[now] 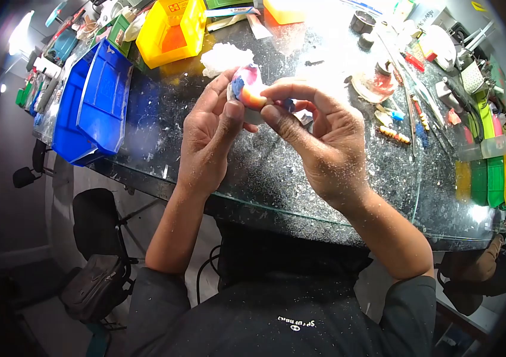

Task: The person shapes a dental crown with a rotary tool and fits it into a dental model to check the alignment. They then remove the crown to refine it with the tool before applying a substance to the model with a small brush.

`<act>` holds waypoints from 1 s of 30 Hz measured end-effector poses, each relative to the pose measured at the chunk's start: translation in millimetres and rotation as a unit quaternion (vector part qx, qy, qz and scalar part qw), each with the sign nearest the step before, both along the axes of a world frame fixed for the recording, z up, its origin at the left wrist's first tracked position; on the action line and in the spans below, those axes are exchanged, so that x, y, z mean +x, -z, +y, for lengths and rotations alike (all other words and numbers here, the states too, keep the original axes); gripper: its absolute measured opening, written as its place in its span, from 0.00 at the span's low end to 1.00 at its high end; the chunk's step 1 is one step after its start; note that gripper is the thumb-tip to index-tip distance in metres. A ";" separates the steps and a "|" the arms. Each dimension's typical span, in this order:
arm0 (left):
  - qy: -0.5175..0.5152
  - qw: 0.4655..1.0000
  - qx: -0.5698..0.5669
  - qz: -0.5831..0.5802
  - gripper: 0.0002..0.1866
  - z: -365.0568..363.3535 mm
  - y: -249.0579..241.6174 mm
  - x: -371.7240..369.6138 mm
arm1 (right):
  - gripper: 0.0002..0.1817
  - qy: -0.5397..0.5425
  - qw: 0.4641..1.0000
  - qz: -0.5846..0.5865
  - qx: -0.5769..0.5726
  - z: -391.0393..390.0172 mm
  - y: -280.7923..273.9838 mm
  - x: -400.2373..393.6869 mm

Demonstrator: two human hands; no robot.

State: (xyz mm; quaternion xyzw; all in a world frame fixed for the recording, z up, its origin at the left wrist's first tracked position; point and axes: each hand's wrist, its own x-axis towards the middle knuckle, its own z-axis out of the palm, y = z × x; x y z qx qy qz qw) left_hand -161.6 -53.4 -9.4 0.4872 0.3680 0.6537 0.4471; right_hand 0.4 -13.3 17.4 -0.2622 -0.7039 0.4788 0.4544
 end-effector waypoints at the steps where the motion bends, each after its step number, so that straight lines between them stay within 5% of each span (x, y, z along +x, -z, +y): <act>1: 0.001 1.000 0.000 0.001 0.35 -0.2 -0.1 -0.1 | 0.12 -0.002 1.000 0.004 -0.002 -0.1 0.4 -0.2; 30: -0.003 1.000 0.006 0.008 0.34 -0.8 -4.2 1.8 | 0.08 0.024 0.996 0.043 0.077 8.5 -2.6 -0.6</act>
